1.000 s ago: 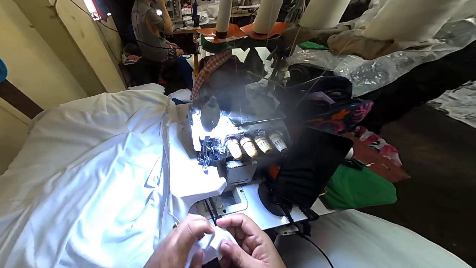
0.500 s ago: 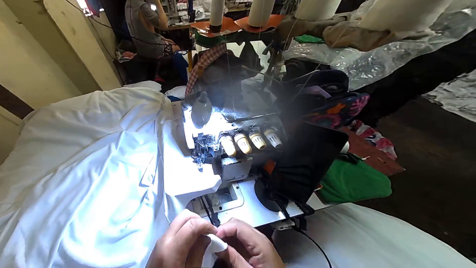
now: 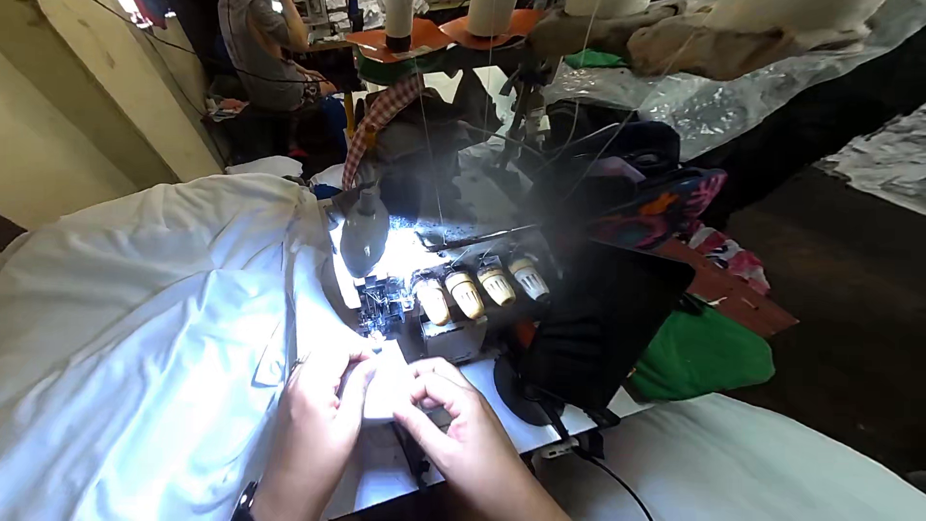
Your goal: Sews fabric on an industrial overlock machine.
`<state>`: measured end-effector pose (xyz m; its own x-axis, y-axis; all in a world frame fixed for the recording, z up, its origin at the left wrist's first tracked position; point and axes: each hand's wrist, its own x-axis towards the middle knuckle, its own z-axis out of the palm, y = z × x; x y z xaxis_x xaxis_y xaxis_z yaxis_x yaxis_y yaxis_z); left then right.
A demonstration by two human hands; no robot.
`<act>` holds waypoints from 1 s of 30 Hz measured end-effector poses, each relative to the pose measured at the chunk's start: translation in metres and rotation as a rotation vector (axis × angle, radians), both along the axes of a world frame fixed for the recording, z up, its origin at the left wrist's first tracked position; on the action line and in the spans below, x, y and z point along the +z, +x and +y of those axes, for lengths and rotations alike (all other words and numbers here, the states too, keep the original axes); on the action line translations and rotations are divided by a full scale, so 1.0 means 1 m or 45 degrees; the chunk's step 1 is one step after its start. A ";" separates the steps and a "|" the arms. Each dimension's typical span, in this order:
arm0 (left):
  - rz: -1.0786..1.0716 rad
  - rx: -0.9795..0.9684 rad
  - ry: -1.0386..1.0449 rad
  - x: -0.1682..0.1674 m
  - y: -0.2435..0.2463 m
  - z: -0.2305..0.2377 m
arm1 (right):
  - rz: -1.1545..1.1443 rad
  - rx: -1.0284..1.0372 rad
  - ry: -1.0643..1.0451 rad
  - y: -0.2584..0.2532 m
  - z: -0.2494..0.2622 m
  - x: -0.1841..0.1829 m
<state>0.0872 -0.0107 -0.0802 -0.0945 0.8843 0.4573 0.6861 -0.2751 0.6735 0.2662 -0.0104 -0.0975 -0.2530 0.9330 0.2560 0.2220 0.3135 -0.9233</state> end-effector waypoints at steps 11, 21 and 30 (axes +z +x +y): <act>0.263 0.091 0.062 0.001 0.007 -0.003 | 0.198 -0.036 -0.195 -0.003 -0.013 -0.009; 0.580 0.116 0.038 -0.001 0.022 -0.041 | 0.284 -0.056 -0.048 -0.012 -0.010 0.003; 0.471 -0.020 0.041 0.001 0.003 -0.031 | -0.095 -0.129 0.221 -0.013 -0.011 0.006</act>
<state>0.0900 -0.0416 -0.0793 0.0956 0.8688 0.4859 0.8771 -0.3044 0.3717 0.2528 -0.0215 -0.0914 -0.1844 0.8982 0.3990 0.3261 0.4389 -0.8373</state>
